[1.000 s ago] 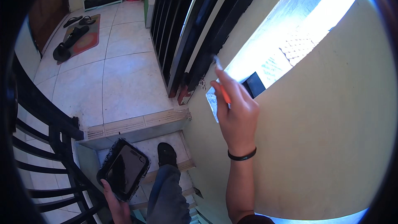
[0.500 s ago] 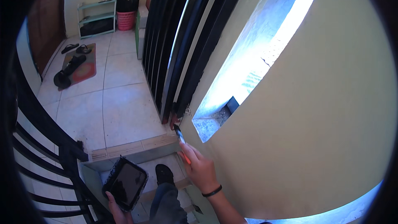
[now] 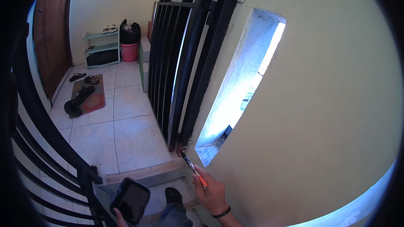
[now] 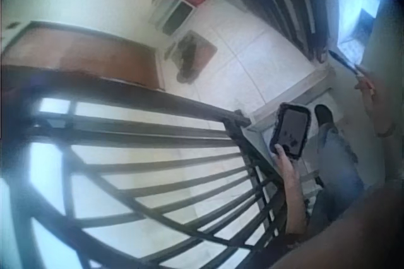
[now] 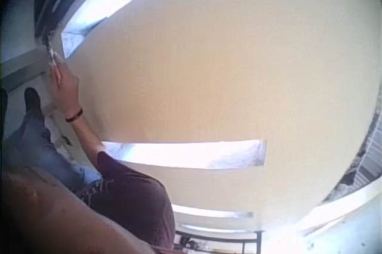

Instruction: The person paints a metal gate by dipping a paintbrush into a container of paint and applying paint onto the gate.

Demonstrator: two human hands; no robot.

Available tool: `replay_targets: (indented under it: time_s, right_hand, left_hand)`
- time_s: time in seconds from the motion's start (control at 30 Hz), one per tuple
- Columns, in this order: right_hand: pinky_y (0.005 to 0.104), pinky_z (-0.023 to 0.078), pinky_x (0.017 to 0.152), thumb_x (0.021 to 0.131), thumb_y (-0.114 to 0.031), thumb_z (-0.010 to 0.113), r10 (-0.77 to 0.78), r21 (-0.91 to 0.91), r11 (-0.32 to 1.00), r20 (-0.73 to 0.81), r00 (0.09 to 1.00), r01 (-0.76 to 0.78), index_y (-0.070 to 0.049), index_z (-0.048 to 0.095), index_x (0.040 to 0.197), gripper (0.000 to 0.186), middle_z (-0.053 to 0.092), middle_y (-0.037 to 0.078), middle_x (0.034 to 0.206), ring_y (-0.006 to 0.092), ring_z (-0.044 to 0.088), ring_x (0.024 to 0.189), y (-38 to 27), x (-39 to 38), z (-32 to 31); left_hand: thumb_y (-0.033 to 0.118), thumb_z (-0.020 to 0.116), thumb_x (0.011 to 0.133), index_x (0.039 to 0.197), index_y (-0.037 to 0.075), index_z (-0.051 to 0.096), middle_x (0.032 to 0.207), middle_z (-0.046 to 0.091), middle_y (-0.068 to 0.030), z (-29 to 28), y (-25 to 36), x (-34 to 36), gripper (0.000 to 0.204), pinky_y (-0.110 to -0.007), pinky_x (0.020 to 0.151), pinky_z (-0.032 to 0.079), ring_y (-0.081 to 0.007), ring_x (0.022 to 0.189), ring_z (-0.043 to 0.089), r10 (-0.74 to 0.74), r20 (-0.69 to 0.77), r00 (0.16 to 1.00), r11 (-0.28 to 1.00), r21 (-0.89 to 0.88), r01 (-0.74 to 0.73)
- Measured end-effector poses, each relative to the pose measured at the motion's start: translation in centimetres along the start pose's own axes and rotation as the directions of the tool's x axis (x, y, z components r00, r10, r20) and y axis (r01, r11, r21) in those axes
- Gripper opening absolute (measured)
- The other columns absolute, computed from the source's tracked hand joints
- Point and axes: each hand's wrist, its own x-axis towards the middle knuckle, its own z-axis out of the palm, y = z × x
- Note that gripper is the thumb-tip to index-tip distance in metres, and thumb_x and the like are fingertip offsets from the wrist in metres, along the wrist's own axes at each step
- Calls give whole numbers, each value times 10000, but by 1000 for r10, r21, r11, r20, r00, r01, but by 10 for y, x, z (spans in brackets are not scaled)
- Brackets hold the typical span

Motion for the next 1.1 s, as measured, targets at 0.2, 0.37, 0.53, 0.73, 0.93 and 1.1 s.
replay_targets:
  time_s: [0.2, 0.37, 0.53, 0.73, 0.93, 1.1]
  right_hand:
    - [261, 566, 639, 1008, -82, 622, 99, 200, 976, -49, 994, -87, 22, 711, 1160, 204, 759, 124, 864, 191, 777, 763, -2, -4, 18]
    - [261, 570, 642, 1021, -89, 606, 120, 225, 968, -41, 992, -108, 47, 704, 1149, 211, 755, 135, 873, 206, 777, 766, -6, -1, 27]
    - [264, 570, 647, 1026, -102, 606, 138, 286, 951, -63, 988, -115, 52, 698, 1156, 221, 756, 142, 881, 205, 775, 754, -20, 7, 20]
    - [260, 565, 641, 1025, -94, 605, 60, 220, 975, -121, 991, -33, 50, 698, 1149, 212, 751, 138, 840, 207, 774, 742, -43, 22, -6]
    - [262, 566, 635, 1020, -86, 605, 23, 213, 977, -137, 990, 7, 41, 710, 1120, 193, 738, 118, 783, 211, 774, 734, -65, 29, -30]
    - [265, 570, 622, 1011, -84, 613, 30, 265, 964, -151, 988, 12, 46, 712, 1104, 188, 734, 121, 780, 218, 775, 729, -91, 17, -53]
  left_hand:
    - [503, 538, 1036, 1509, -44, 403, 1503, 506, -173, 13, 8, 4, 735, -455, 1113, 464, -320, 1349, 524, -52, -154, 987, 996, 58, 62]
    - [511, 537, 1034, 1469, -69, 453, 1451, 557, -169, 9, 13, 13, 730, -444, 1099, 475, -318, 1306, 551, -123, -114, 986, 992, -15, 122]
    - [509, 551, 1028, 1471, -56, 458, 1442, 566, -162, 6, 20, 20, 724, -442, 1099, 475, -316, 1294, 560, -39, -80, 996, 999, -8, 38]
    - [303, 511, 1085, 1552, -3, 372, 1454, 535, -212, 3, 45, -9, 575, -413, 1110, 426, -327, 1262, 559, 187, 87, 979, 954, 222, -202]
    - [89, 474, 1037, 1618, 44, 260, 1372, 532, -251, -5, 50, -24, 621, -407, 1081, 404, -369, 1209, 535, 388, 111, 915, 793, 465, -393]
    - [93, 491, 1008, 1623, 41, 249, 1310, 551, -240, -28, 54, -48, 664, -452, 1029, 427, -394, 1131, 543, 493, 192, 848, 686, 514, -515]
